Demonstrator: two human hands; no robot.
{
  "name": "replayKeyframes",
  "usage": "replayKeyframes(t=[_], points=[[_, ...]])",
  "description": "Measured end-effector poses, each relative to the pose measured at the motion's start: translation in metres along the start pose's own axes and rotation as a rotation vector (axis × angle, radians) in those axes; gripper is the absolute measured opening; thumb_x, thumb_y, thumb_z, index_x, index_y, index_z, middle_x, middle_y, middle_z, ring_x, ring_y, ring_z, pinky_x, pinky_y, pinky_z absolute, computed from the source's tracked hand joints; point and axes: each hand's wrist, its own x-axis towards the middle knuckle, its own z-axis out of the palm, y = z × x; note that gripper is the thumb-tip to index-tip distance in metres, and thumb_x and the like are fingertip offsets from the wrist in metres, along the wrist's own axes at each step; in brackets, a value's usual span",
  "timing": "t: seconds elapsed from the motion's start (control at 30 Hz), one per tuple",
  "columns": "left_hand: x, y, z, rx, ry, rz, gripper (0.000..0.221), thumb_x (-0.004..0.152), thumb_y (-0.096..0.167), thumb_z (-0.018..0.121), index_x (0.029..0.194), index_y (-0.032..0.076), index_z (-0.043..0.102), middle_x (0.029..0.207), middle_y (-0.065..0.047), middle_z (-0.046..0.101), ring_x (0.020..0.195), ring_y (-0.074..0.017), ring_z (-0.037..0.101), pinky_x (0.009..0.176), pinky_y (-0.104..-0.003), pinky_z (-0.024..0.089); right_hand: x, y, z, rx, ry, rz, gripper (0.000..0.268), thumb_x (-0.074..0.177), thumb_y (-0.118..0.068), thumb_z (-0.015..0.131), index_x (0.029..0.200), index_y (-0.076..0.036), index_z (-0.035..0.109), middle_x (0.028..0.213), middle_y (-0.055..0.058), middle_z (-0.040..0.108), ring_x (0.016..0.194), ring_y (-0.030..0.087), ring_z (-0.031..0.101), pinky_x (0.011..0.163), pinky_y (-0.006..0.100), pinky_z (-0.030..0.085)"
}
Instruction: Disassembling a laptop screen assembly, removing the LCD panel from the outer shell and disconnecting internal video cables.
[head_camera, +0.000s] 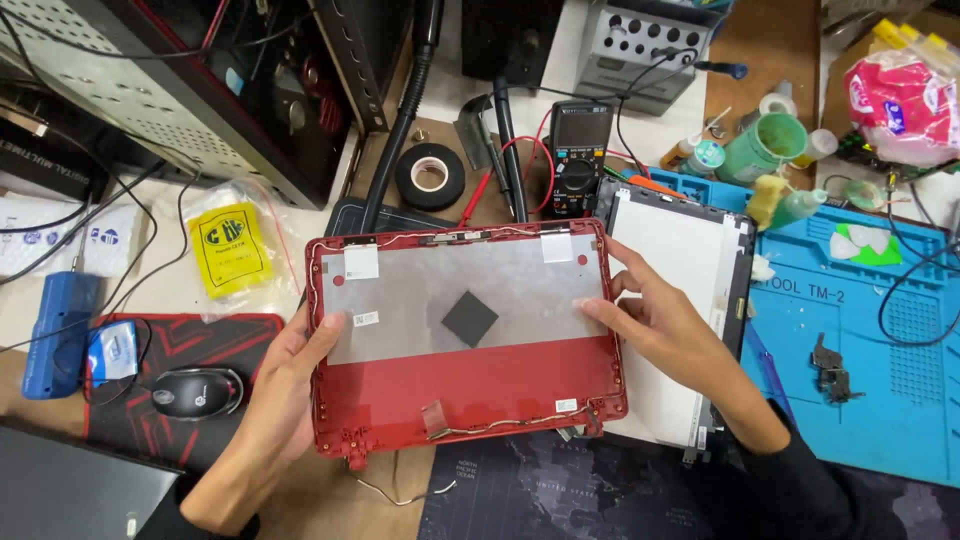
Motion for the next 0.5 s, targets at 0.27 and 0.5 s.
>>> replayKeyframes(t=[0.27,0.5], points=[[0.005,-0.018,-0.014,-0.048,-0.085,0.064,0.055,0.093,0.021,0.053,0.147,0.013,0.056,0.137,-0.010,0.067,0.120,-0.0240,0.064,0.097,-0.043,0.054,-0.004,0.004,0.001,-0.077,0.053,-0.069,0.077,0.091,-0.031,0.059,0.163,-0.020,0.035,0.116,0.009,0.066,0.104,0.019,0.064,0.070,0.040,0.061],[0.018,-0.005,-0.018,-0.013,-0.186,0.089,0.057,0.092,0.022,0.053,0.148,0.010,0.056,0.139,-0.009,0.068,0.127,-0.0206,0.062,0.104,-0.039,0.052,0.009,0.019,0.007,-0.035,0.113,-0.133,0.076,0.094,-0.020,0.062,0.165,-0.013,0.035,0.101,0.010,0.061,0.091,0.019,0.067,0.072,0.036,0.056]])
